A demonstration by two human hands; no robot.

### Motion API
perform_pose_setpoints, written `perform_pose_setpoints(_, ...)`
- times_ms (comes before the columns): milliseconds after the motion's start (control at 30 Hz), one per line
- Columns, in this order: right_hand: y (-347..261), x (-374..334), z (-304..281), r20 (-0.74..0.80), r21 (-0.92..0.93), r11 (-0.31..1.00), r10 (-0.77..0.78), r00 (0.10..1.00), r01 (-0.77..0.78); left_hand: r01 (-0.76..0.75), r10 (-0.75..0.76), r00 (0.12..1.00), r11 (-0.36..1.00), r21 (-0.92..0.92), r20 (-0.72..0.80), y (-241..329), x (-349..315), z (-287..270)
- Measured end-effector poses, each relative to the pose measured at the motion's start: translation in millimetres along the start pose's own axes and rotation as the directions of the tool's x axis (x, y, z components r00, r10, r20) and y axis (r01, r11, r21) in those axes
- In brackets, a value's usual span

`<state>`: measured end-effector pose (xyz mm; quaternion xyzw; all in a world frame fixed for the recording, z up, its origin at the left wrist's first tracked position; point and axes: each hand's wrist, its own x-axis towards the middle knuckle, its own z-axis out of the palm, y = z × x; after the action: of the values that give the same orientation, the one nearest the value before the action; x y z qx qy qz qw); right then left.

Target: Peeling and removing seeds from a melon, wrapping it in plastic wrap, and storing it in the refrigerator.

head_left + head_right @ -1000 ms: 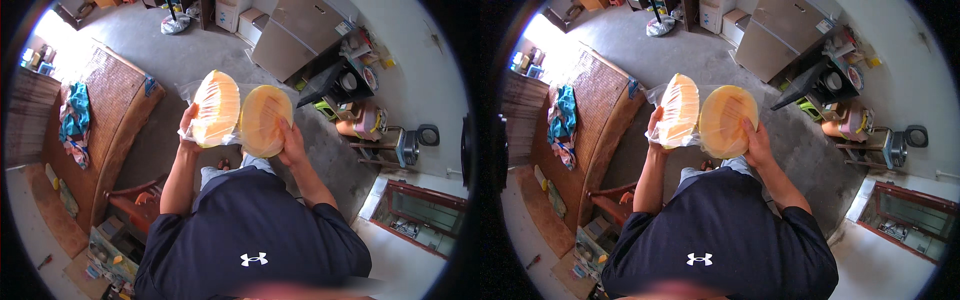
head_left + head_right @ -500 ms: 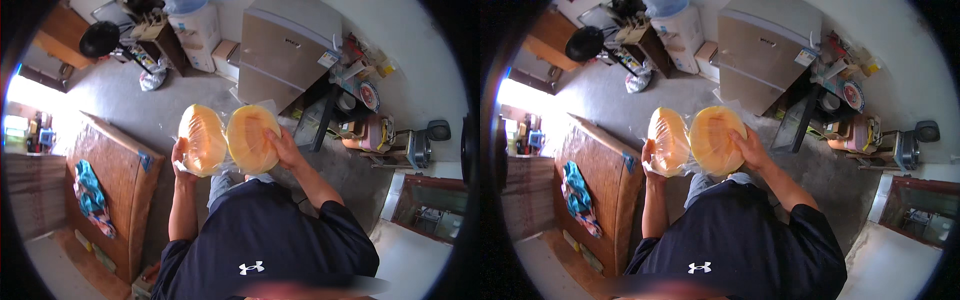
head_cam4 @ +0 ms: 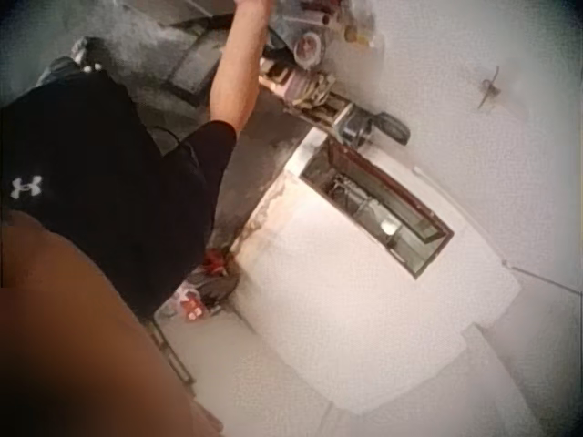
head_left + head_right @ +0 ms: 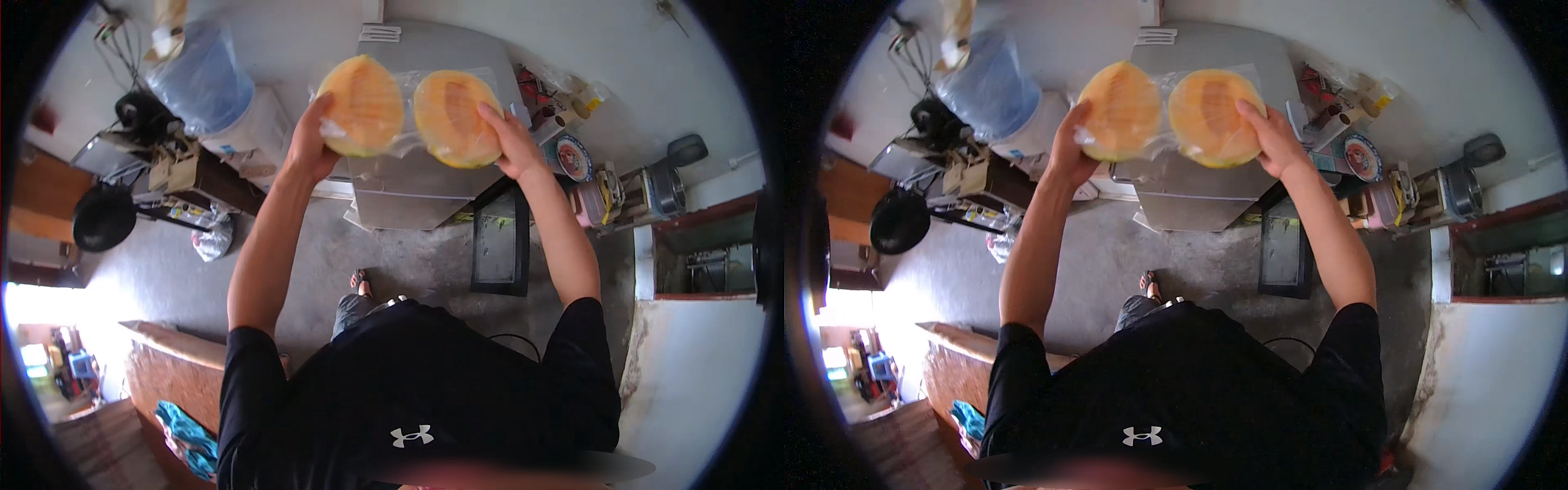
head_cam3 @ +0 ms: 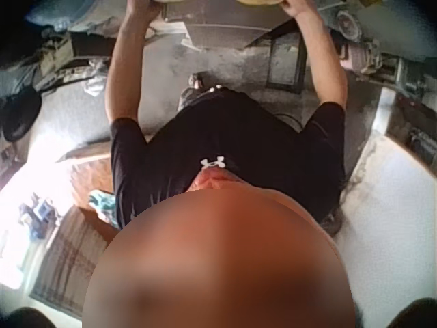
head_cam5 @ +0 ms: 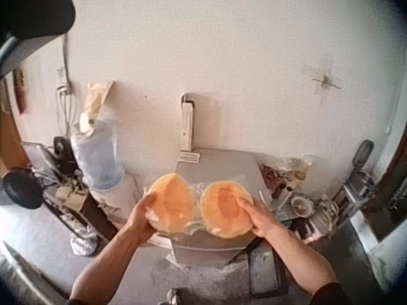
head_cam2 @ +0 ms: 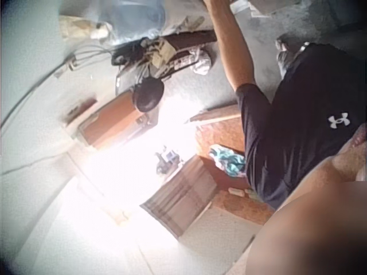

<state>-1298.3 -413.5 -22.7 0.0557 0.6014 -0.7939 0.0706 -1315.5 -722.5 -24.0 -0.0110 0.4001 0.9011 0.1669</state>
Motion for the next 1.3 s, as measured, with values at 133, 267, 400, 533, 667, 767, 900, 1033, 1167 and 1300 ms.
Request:
perform_pose_setpoints(133, -18.6, 49.5, -18.4, -0.132, -0.046, 0.998, 0.031, 0.991, -0.038, 0.089, -0.093, 0.995, 0.98, 0.176, 0.018, 11.4, 89.5, 5.8)
perform_pose_setpoints(267, -27.8, 77.7, -21.1, -0.236, -0.114, 0.99, 0.052, 0.97, -0.081, 0.147, -0.15, 0.989, 0.947, 0.285, -0.011, -0.8, 150.3, -5.2)
perform_pose_setpoints(400, -20.7, 105.8, -45.3, -0.226, -0.135, 0.987, 0.051, 0.973, -0.083, 0.154, -0.177, 0.984, 0.927, 0.342, 0.035, -8.0, 179.6, -4.7)
perform_pose_setpoints(533, -9.3, 111.5, -50.0, -0.247, -0.186, 0.974, 0.084, 0.965, -0.132, 0.127, -0.171, 0.983, 0.896, 0.426, 0.066, -7.6, 175.6, -11.6)
perform_pose_setpoints(667, -16.2, 104.4, -50.3, -0.201, -0.168, 0.977, 0.096, 0.975, -0.13, 0.086, -0.154, 0.985, 0.823, 0.562, 0.074, -2.4, 173.3, -16.1)
perform_pose_setpoints(767, -20.6, 99.9, -50.1, -0.206, -0.242, 0.957, 0.11, 0.972, -0.159, 0.027, -0.045, 0.999, 0.752, 0.659, 0.011, 3.2, 168.2, -24.9)
perform_pose_setpoints(900, -19.8, 94.2, -61.8, -0.24, -0.313, 0.936, 0.087, 0.967, -0.162, 0.098, -0.08, 0.995, 0.732, 0.674, -0.057, 13.7, 156.3, -37.7)
perform_pose_setpoints(1033, -13.5, 90.5, -66.0, -0.207, -0.273, 0.951, 0.091, 0.974, -0.147, 0.058, 0.054, 0.986, 0.775, 0.63, -0.158, 15.9, 142.8, -43.1)
perform_pose_setpoints(1167, -14.0, 87.7, -67.6, -0.196, -0.233, 0.969, 0.04, 0.98, -0.086, -0.089, 0.226, 0.924, 0.911, 0.402, -0.307, 18.6, 130.3, -80.2)
perform_pose_setpoints(1300, -11.7, 43.8, -69.1, -0.353, -0.381, 0.909, -0.313, 0.882, 0.17, -0.101, 0.35, 0.808, 0.874, 0.474, -0.473, -32.9, 89.6, -150.5)
